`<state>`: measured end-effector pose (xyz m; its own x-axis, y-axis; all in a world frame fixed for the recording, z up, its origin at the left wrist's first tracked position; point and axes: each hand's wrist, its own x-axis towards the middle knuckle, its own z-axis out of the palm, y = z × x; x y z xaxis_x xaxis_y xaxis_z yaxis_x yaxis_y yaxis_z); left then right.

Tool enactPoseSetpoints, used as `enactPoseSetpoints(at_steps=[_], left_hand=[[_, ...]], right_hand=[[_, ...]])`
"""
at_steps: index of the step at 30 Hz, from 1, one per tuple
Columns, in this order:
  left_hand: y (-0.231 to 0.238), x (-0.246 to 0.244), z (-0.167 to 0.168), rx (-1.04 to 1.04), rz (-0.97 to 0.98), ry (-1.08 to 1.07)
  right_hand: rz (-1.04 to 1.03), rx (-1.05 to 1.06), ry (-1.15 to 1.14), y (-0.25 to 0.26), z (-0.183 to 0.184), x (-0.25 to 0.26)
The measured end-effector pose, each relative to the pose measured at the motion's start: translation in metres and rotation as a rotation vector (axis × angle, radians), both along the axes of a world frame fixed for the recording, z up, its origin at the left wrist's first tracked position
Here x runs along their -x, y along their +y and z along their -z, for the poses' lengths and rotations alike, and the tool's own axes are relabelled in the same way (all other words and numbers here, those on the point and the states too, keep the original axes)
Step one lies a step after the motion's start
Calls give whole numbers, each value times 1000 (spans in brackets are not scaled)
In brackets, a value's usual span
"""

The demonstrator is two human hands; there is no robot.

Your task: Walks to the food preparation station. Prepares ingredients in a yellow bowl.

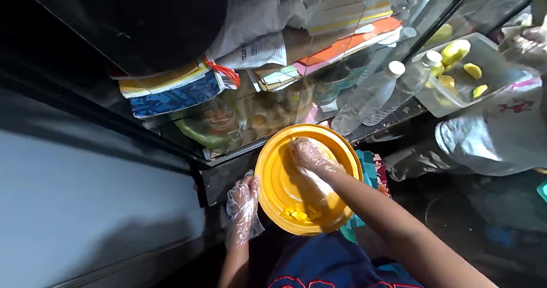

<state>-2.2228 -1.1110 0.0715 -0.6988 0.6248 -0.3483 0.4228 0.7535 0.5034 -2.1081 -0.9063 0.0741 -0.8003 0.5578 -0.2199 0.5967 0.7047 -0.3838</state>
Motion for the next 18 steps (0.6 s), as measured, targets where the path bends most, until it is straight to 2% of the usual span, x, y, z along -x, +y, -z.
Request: enactPoseSetpoints(at_steps=[4,9,13,18], left_hand=[[-1,3,5,-32,3,-32],[1,10,5,6,46,-73],[0,13,6,-6,50,-92],[0,15,5,3,49,-93]], right_hand=[[-47,-79,6,0,26,20],[11,-11,-197,-5,8,42],[63,-5,-196,-14,8,46],[-23,79,-134,-12,12,31]])
